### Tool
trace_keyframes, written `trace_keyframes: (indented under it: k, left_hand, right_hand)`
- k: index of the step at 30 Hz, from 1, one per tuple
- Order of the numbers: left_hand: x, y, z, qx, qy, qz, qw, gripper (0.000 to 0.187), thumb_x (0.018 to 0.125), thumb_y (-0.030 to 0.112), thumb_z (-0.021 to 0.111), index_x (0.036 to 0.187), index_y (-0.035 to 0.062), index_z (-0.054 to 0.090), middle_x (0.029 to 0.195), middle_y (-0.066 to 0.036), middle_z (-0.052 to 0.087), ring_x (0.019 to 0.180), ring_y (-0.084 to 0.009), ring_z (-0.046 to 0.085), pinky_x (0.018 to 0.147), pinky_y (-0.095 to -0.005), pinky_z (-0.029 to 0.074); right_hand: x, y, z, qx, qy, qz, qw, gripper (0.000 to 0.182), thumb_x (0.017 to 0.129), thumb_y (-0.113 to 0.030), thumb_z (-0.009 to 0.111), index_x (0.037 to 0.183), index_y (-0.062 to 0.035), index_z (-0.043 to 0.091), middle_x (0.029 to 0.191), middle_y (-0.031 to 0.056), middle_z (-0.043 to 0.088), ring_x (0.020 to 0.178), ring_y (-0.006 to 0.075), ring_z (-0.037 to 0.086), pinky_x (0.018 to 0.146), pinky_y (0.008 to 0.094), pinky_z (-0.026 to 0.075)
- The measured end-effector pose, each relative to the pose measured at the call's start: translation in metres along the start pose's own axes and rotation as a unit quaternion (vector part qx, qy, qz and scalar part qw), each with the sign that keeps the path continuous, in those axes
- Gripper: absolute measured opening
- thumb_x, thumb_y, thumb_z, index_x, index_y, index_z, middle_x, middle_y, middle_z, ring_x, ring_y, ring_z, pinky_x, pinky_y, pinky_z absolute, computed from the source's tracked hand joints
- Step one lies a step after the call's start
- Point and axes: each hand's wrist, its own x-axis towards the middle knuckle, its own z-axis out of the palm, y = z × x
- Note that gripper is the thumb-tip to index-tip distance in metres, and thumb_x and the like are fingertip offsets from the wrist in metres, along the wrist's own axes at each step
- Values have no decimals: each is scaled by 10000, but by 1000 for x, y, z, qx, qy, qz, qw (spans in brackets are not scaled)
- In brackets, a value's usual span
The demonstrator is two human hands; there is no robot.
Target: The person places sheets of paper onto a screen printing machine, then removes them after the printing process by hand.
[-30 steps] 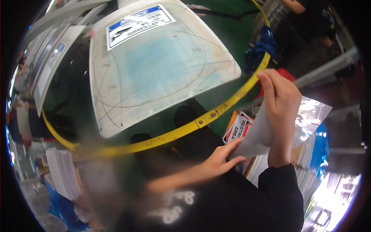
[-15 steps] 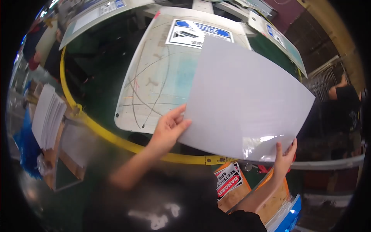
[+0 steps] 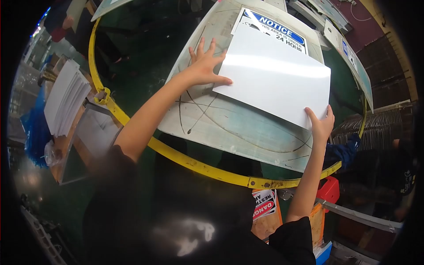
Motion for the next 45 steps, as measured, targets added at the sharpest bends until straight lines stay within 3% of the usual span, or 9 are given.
trace_keyframes:
  k: [10, 28, 31, 37, 38, 45]
  left_hand:
    - [-2, -19, 13, 24, -16, -16, 999, 1044, 521, 744, 659, 1327, 109, 468, 1488, -260, -44, 1307, -489, -236, 923, -720, -126]
    - [-2, -23, 15, 45, -18, -15, 999, 1007, 520, 720, 679, 1324, 148, 481, 1507, -203, -62, 1304, -495, -239, 902, -740, -131]
    - [-5, -19, 13, 55, -17, -26, 998, 1000, 530, 719, 680, 1311, 124, 494, 1519, -152, -63, 1331, -479, -178, 947, -726, -75]
    - [-7, -17, 15, 57, -5, -23, 998, 928, 568, 646, 713, 1325, 162, 482, 1521, -154, -31, 1340, -473, -162, 962, -713, -67]
    - [-5, -17, 14, 50, -32, -32, 998, 985, 564, 680, 692, 1346, 135, 447, 1511, -188, -52, 1320, -484, -212, 959, -706, -90]
    - [-6, -13, 13, 82, -33, -34, 995, 969, 583, 636, 710, 1377, 173, 401, 1511, -192, -47, 1336, -477, -169, 976, -699, -62]
  right_hand:
    - [2, 5, 25, -18, -26, -2, 1000, 924, 582, -391, 828, 1247, 111, 430, 1226, 255, 457, 1164, 365, 448, 989, 398, 362]
    - [5, 4, 29, -48, -44, -4, 998, 935, 568, -412, 828, 1238, 113, 440, 1196, 257, 476, 1135, 362, 471, 970, 394, 379]
    - [6, 9, 32, -41, -48, -8, 998, 950, 559, -423, 830, 1237, 115, 439, 1196, 261, 476, 1130, 361, 475, 968, 391, 382]
    - [7, 17, 39, -62, -52, -11, 997, 955, 557, -435, 829, 1230, 122, 443, 1194, 269, 482, 1114, 370, 485, 964, 387, 387]
    - [7, 18, 40, -59, -51, -9, 997, 955, 556, -434, 830, 1229, 123, 444, 1190, 270, 485, 1110, 371, 488, 962, 386, 389]
    - [4, 17, 43, -56, -64, 5, 996, 952, 541, -410, 839, 1224, 125, 448, 1150, 270, 505, 1080, 360, 511, 940, 374, 408]
